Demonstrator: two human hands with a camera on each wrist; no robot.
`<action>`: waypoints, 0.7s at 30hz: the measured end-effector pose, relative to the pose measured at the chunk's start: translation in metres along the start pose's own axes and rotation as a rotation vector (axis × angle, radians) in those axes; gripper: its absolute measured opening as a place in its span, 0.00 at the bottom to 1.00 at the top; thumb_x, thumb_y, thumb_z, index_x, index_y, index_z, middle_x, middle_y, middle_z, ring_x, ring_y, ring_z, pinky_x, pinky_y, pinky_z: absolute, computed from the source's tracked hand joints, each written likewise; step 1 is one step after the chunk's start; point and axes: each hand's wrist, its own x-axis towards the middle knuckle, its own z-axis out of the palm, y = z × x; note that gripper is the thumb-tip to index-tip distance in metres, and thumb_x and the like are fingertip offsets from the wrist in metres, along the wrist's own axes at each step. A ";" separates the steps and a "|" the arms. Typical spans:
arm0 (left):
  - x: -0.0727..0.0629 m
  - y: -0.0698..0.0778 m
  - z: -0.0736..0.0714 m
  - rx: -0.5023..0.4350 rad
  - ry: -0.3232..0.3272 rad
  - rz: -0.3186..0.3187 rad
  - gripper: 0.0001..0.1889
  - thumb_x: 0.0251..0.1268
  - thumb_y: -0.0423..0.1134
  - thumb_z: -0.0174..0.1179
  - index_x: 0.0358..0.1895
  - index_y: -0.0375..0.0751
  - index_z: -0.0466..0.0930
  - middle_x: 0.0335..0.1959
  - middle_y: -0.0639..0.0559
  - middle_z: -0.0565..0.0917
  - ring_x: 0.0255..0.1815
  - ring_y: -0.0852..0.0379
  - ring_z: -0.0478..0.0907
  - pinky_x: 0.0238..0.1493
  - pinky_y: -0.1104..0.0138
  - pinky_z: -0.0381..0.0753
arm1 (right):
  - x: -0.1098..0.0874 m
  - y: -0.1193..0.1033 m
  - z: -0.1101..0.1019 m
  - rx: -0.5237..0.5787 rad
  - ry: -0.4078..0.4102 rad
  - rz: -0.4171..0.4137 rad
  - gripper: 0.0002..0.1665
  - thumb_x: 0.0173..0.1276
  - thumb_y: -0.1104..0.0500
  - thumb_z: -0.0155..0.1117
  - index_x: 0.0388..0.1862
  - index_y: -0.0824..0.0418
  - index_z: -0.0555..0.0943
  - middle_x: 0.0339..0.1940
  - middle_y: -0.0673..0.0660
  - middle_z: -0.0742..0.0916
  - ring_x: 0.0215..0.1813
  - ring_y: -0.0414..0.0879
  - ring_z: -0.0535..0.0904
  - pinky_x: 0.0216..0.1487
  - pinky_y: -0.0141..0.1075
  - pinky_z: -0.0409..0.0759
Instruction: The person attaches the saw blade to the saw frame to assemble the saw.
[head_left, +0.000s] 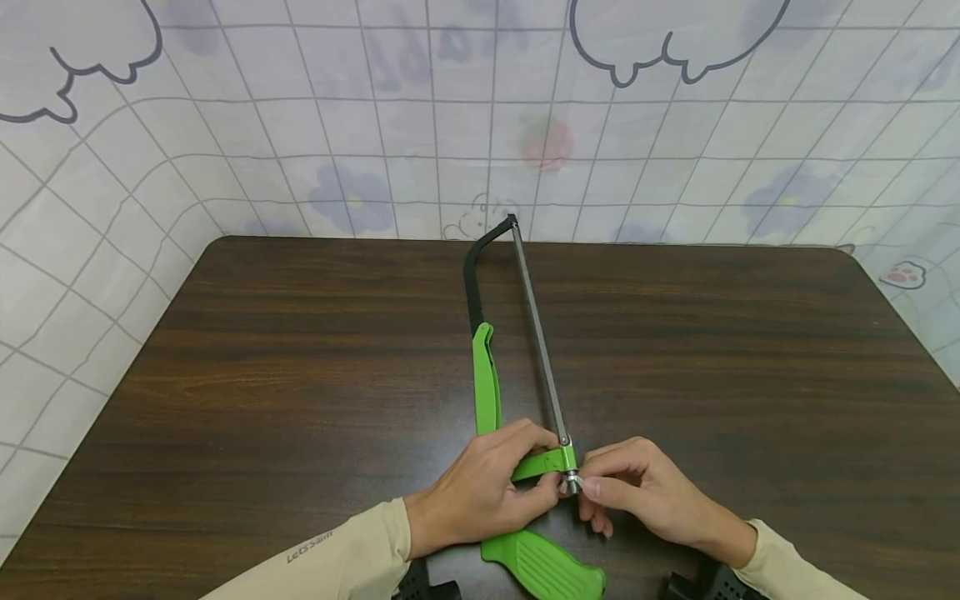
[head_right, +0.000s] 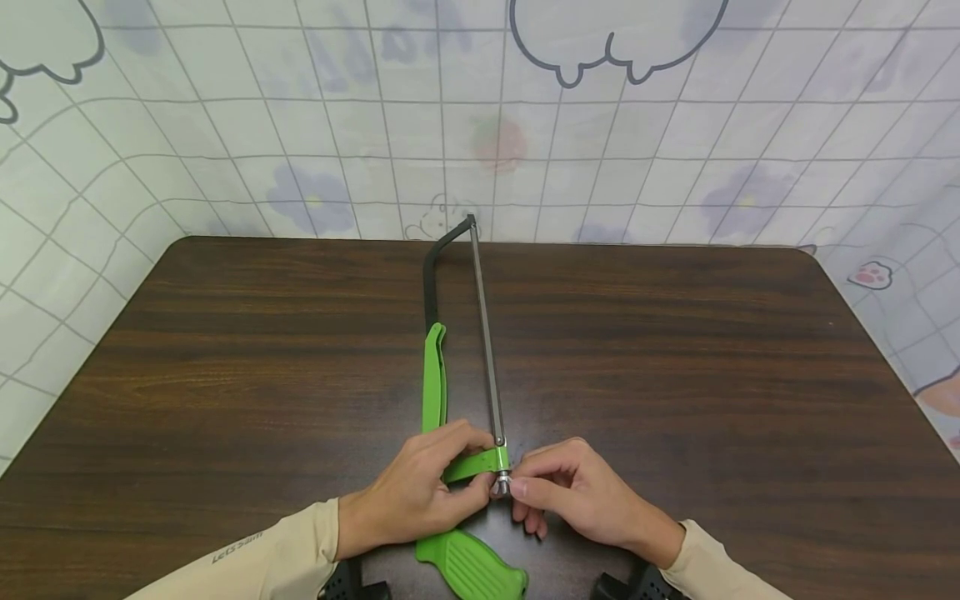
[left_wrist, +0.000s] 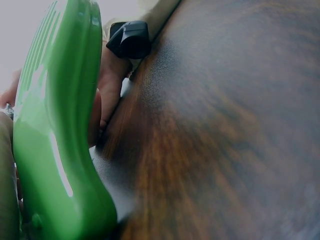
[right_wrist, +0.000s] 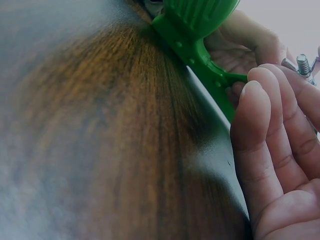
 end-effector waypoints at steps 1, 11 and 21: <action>0.000 0.000 0.000 0.001 0.000 0.000 0.11 0.68 0.34 0.61 0.52 0.44 0.79 0.40 0.56 0.82 0.32 0.70 0.72 0.37 0.86 0.72 | 0.000 0.000 0.000 0.000 0.001 0.000 0.20 0.75 0.80 0.41 0.36 0.74 0.82 0.28 0.71 0.80 0.22 0.59 0.76 0.25 0.41 0.84; 0.000 0.000 0.000 0.003 0.004 0.006 0.11 0.67 0.33 0.61 0.52 0.44 0.79 0.40 0.55 0.83 0.33 0.69 0.73 0.38 0.86 0.73 | -0.001 0.002 -0.002 0.025 -0.005 -0.017 0.19 0.74 0.81 0.41 0.40 0.77 0.81 0.29 0.71 0.80 0.23 0.59 0.76 0.25 0.42 0.85; 0.000 0.000 0.000 0.000 0.004 0.004 0.11 0.68 0.33 0.61 0.52 0.44 0.79 0.40 0.55 0.83 0.33 0.69 0.74 0.39 0.85 0.73 | -0.002 0.002 -0.001 0.045 -0.003 -0.013 0.17 0.73 0.82 0.42 0.45 0.78 0.81 0.30 0.72 0.79 0.23 0.61 0.75 0.26 0.42 0.85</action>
